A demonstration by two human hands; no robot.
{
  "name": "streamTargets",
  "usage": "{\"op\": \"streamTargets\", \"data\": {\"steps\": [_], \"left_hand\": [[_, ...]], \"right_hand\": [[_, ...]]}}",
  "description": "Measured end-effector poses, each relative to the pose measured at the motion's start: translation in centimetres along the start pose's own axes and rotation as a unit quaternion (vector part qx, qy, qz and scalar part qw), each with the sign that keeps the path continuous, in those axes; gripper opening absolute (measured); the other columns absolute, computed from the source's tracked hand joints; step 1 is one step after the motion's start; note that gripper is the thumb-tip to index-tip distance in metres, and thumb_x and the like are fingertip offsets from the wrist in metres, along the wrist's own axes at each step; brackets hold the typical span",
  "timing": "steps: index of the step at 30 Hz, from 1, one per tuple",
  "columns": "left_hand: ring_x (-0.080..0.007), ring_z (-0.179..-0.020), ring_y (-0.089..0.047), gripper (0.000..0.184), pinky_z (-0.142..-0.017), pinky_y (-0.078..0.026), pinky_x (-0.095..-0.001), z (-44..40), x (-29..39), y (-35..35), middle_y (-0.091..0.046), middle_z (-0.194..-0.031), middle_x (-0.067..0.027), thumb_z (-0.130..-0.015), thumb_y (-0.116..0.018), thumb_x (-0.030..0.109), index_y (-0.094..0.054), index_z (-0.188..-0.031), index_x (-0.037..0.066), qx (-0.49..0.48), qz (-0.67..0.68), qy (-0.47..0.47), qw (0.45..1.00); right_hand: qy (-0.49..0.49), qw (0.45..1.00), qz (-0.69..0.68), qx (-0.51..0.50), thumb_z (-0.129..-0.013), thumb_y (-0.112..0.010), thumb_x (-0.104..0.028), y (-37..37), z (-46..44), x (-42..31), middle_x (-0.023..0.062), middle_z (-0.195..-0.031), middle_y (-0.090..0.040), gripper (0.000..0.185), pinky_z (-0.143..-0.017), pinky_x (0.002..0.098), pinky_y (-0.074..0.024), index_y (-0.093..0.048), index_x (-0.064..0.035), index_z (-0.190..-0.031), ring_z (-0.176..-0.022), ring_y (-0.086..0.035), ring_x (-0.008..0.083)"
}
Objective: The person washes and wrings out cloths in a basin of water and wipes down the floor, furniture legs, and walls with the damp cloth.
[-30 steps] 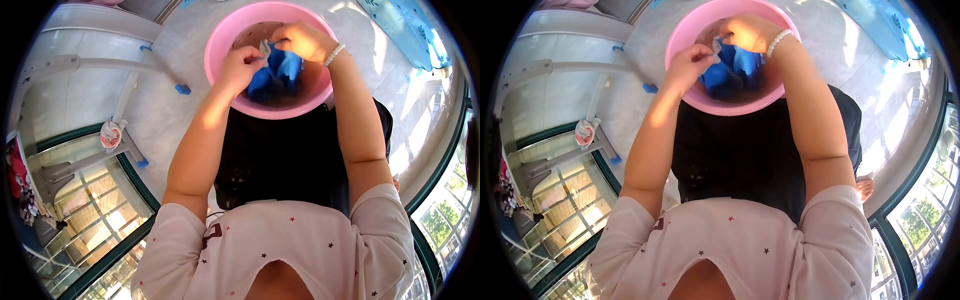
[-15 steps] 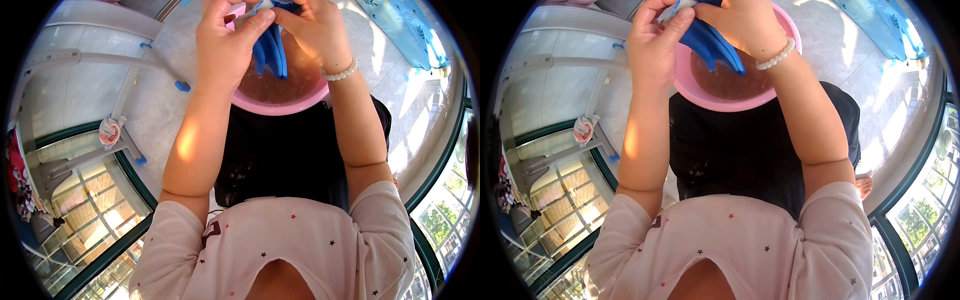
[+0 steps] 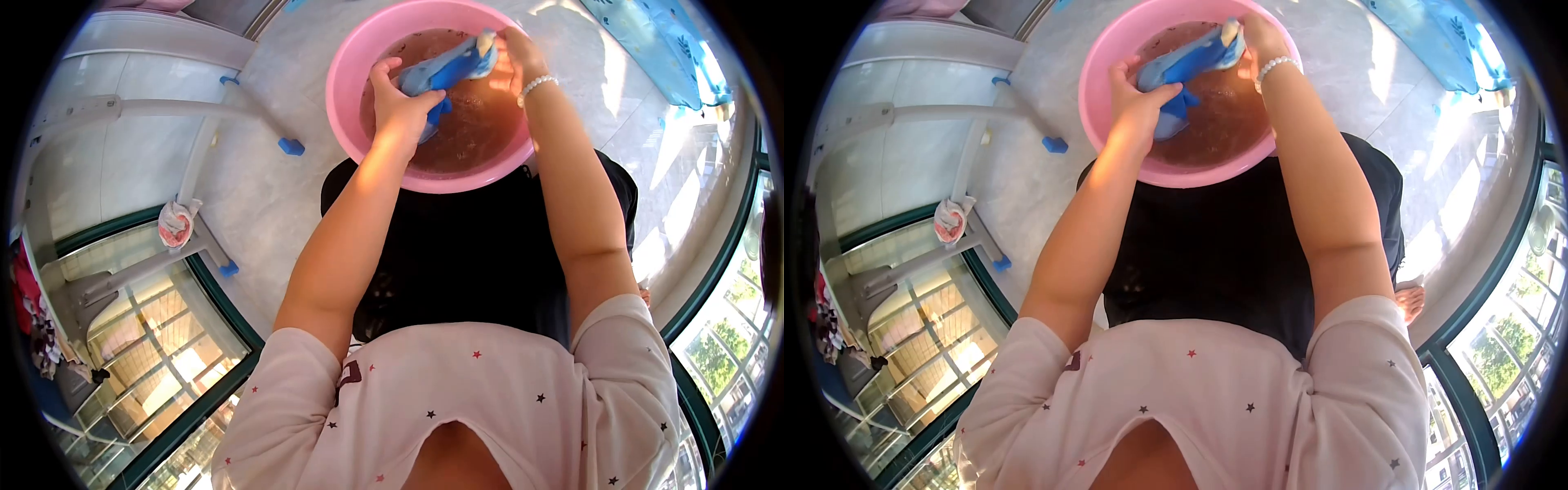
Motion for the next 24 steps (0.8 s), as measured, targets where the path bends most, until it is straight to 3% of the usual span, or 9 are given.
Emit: {"op": "streamTargets", "data": {"steps": [2, 4, 7, 12, 15, 18, 21, 23, 24], "left_hand": [[-0.0246, -0.099, -0.057, 0.078, -0.084, -0.049, -0.0331, 0.6, 1.7, -0.3, -0.051, -0.115, -0.0162, -0.065, -0.074, -0.002, -0.029, -0.128, 0.009, -0.012, -0.071, -0.064, 0.995], [-0.0231, -0.100, -0.056, 0.070, -0.085, -0.049, -0.0332, 0.8, 2.9, -1.1, -0.051, -0.114, -0.0125, -0.065, -0.076, 0.001, -0.038, -0.124, 0.008, -0.074, 0.000, -0.096, 0.993], [-0.0215, -0.101, -0.055, 0.064, -0.085, -0.049, -0.0335, 0.4, 3.2, -1.1, -0.053, -0.111, -0.0098, -0.065, -0.078, 0.003, -0.045, -0.119, 0.008, -0.126, 0.048, -0.099, 0.986], [-0.0210, -0.099, -0.056, 0.048, -0.086, -0.049, -0.0362, -0.8, 1.3, 1.2, -0.055, -0.105, -0.0089, -0.075, -0.075, 0.014, -0.048, -0.114, 0.008, -0.018, 0.221, -0.059, 0.973], [-0.0236, -0.098, -0.057, 0.033, -0.087, -0.048, -0.0390, -1.6, -1.8, 2.0, -0.056, -0.105, -0.0092, -0.088, -0.059, 0.028, -0.047, -0.109, 0.006, 0.063, 0.398, 0.029, 0.915], [-0.0247, -0.097, -0.057, 0.036, -0.087, -0.048, -0.0426, -1.3, -3.8, 0.1, -0.057, -0.106, -0.0086, -0.089, -0.054, 0.036, -0.048, -0.109, 0.007, 0.042, 0.452, 0.195, 0.869], [-0.0235, -0.098, -0.058, 0.036, -0.085, -0.049, -0.0439, -1.4, -4.4, -1.8, -0.058, -0.105, -0.0084, -0.088, -0.052, 0.037, -0.052, -0.107, 0.008, -0.096, 0.447, 0.284, 0.843], [-0.0204, -0.096, -0.058, 0.034, -0.081, -0.050, -0.0376, -1.3, -3.7, -1.9, -0.059, -0.104, -0.0075, -0.086, -0.054, 0.034, -0.054, -0.106, 0.006, -0.147, 0.428, 0.316, 0.834], [-0.0194, -0.095, -0.058, 0.034, -0.078, -0.051, -0.0356, -3.2, -3.5, -1.4, -0.059, -0.103, -0.0072, -0.086, -0.055, 0.032, -0.054, -0.106, 0.005, -0.249, 0.275, 0.166, 0.914]], "right_hand": [[-0.192, 0.980, -0.042, 0.040, -0.088, -0.053, -0.041, -0.6, -0.9, 5.1, 0.0092, -0.122, -0.054, 0.050, -0.083, 0.0427, -0.0519, -0.048, -0.0062, -0.124, -0.106, -0.056, 0.0245], [-0.193, 0.957, -0.042, -0.212, -0.089, -0.051, -0.042, -4.7, 0.7, 6.9, 0.0092, -0.129, -0.048, 0.054, -0.090, 0.0485, -0.0485, -0.039, -0.0100, -0.131, -0.116, -0.050, 0.0267], [0.216, 0.855, 0.034, -0.470, -0.086, -0.054, -0.043, -8.6, 2.8, 7.2, 0.0131, -0.131, -0.046, 0.058, -0.087, 0.0592, -0.0452, -0.040, -0.0099, -0.132, -0.118, -0.047, 0.0371], [-0.136, 0.892, -0.339, -0.268, -0.078, -0.067, -0.022, -8.9, 4.4, 6.9, 0.0103, -0.108, -0.059, 0.040, -0.076, 0.0417, -0.0516, -0.053, -0.0057, -0.112, -0.094, -0.059, 0.0266], [-0.101, 0.889, -0.415, -0.165, -0.076, -0.065, -0.019, -9.2, 4.3, 5.2, 0.0105, -0.090, -0.061, 0.026, -0.059, 0.0359, -0.0485, -0.057, -0.0040, -0.096, -0.078, -0.059, 0.0235], [0.058, 0.961, -0.260, -0.076, -0.077, -0.062, -0.014, -7.8, 4.7, 4.0, 0.0083, -0.086, -0.060, 0.013, -0.072, 0.0317, -0.0473, -0.061, -0.0024, -0.083, -0.082, -0.057, 0.0198], [0.290, 0.954, -0.068, -0.045, -0.071, -0.062, -0.009, -7.3, 6.1, 1.9, 0.0052, -0.070, -0.055, 0.008, -0.058, 0.0307, -0.0450, -0.059, -0.0017, -0.070, -0.065, -0.054, 0.0181], [0.537, 0.828, 0.157, 0.029, -0.061, -0.065, -0.007, -7.8, 8.5, 0.1, 0.0067, -0.064, -0.052, 0.011, -0.059, 0.0331, -0.0435, -0.056, -0.0017, -0.065, -0.063, -0.053, 0.0217], [0.658, 0.728, 0.188, 0.028, -0.056, -0.066, -0.008, -8.6, 11.5, -1.0, 0.0065, -0.063, -0.050, 0.014, -0.062, 0.0353, -0.0403, -0.053, -0.0042, -0.061, -0.065, -0.052, 0.0238]]}}
Point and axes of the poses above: each hand's wrist, its own z-axis away from the middle knuckle, its own y-axis out of the back of the hand, x = y × z, the point moved 7 cm from there along -z, towards the middle knuckle
